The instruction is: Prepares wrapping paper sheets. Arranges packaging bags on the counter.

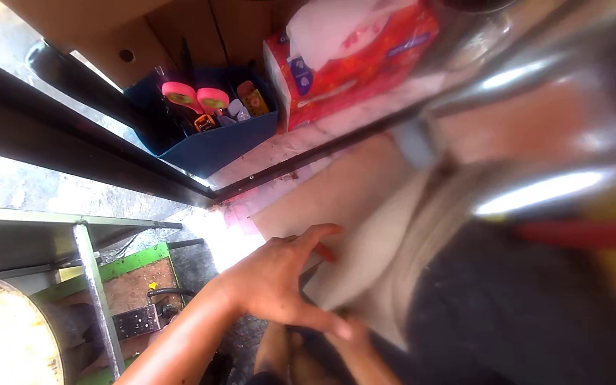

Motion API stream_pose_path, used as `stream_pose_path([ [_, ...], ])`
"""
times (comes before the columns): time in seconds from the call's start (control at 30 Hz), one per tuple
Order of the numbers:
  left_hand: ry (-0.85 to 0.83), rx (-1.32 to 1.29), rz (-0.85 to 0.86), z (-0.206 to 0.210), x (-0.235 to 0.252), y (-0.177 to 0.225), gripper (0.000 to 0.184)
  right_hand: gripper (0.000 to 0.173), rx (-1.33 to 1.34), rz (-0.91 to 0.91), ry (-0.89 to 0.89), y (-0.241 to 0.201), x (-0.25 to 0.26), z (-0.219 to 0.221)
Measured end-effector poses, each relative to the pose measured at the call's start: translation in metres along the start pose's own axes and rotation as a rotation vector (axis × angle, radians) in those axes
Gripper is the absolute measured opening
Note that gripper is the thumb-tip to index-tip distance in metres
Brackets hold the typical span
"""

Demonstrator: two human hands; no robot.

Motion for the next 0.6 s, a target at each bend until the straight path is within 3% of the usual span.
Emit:
stream_pose_path([
  [0.07,-0.035,-0.110,-0.003,-0.006,0.000,0.002,0.114,0.031,-0.152,-0.001,-0.012,0.004,-0.002,-0.002],
  [0.17,-0.095,-0.299,-0.038,-0.018,0.005,0.004,0.101,0.032,-0.460,-0.065,0.081,0.000,-0.007,-0.002],
  [0.3,-0.154,-0.467,-0.165,-0.039,0.032,0.010,0.078,0.036,-0.301,-0.046,0.027,-0.010,0.012,0.004],
  [0.43,-0.274,-0.437,-0.245,-0.059,0.066,0.027,0.061,0.029,-0.319,-0.006,-0.077,-0.001,0.019,0.005],
  [0.6,-0.405,-0.229,-0.370,-0.065,0.087,0.029,0.064,0.026,-0.443,-0.129,-0.069,-0.020,0.028,0.004],
])
Point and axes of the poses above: each hand's wrist, its own x-axis towards the middle knuckle, its own z-axis out of the palm, y = z × x, the point moved 2 cm from there along x, towards the middle knuckle, and after that the axes turned 10 degrees about z, right-handed, at the moved point
